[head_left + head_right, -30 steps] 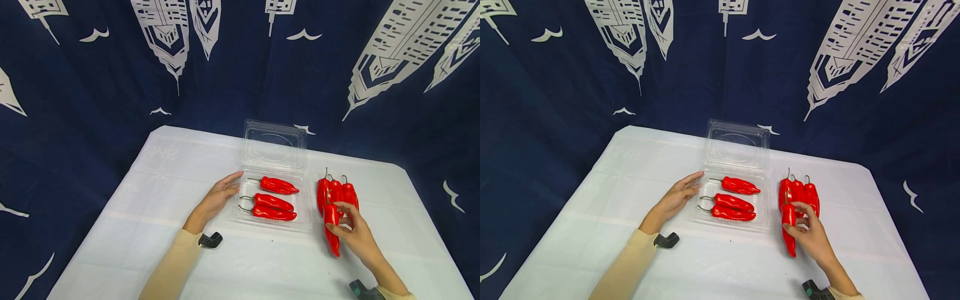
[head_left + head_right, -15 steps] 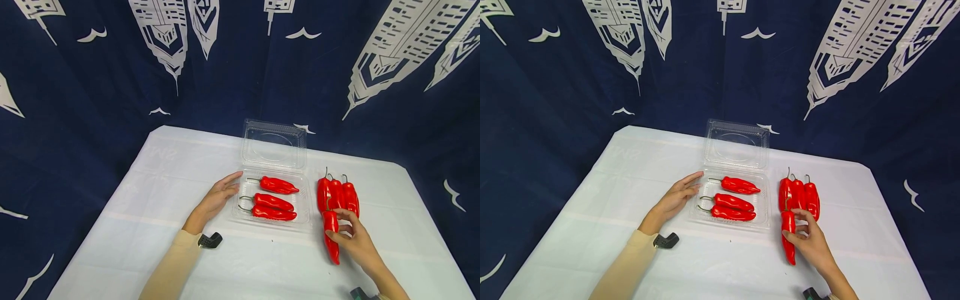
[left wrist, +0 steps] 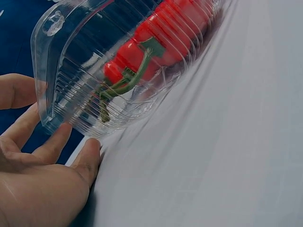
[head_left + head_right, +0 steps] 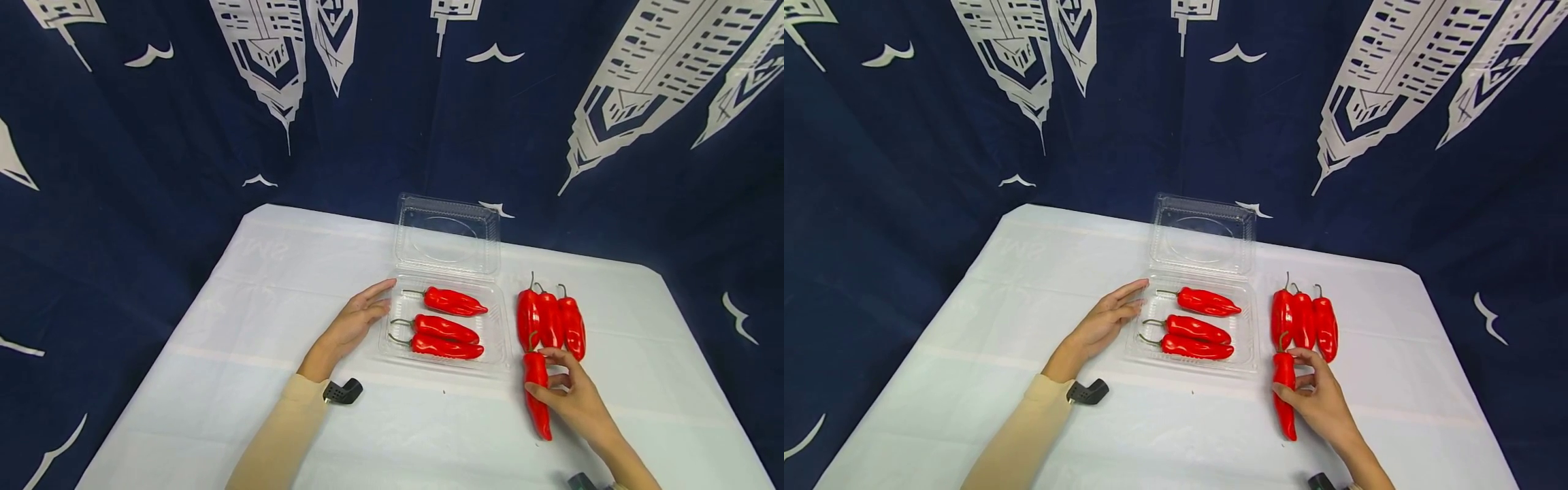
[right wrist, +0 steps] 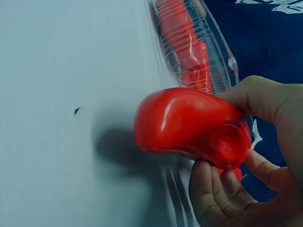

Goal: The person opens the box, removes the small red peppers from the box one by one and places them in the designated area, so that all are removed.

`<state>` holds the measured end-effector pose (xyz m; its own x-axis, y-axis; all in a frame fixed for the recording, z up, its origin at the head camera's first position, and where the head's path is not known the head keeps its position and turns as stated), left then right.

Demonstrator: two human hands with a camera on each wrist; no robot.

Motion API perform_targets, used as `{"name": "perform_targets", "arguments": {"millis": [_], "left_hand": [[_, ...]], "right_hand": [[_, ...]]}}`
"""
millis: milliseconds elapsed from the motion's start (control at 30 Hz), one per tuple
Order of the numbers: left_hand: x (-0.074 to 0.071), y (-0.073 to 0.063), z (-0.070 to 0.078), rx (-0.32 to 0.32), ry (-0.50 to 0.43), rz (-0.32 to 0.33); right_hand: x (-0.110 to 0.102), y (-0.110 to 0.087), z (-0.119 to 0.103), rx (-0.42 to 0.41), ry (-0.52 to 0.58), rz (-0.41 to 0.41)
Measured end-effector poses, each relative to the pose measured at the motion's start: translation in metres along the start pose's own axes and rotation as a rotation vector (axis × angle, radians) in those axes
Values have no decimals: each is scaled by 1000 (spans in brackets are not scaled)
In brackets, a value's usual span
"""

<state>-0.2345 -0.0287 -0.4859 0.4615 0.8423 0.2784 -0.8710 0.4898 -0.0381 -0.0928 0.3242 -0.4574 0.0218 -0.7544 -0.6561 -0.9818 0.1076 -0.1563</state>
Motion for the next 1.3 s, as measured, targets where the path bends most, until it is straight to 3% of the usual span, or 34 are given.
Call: {"name": "perform_targets", "arguments": {"millis": [433, 967, 1300], "left_hand": [[-1, -1, 0, -8, -1, -2], [-2, -1, 0, -4, 0, 8], [-1, 0, 1, -9, -4, -7]], "right_hand": [[3, 3, 5, 39, -48, -9], [-4, 5, 2, 17, -74, -14], [-22, 10, -13, -46, -88, 27]]}}
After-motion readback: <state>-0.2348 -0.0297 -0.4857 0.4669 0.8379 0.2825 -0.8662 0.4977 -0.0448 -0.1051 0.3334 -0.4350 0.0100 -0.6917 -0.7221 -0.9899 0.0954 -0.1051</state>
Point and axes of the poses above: each hand's wrist, its own y-axis towards the middle knuckle, its own x-axis out of the palm, z = x × y, the point moved 6 cm from there along y, towards the middle knuckle, and after that the axes turned 1 degree about x, right-handed, at the moved point
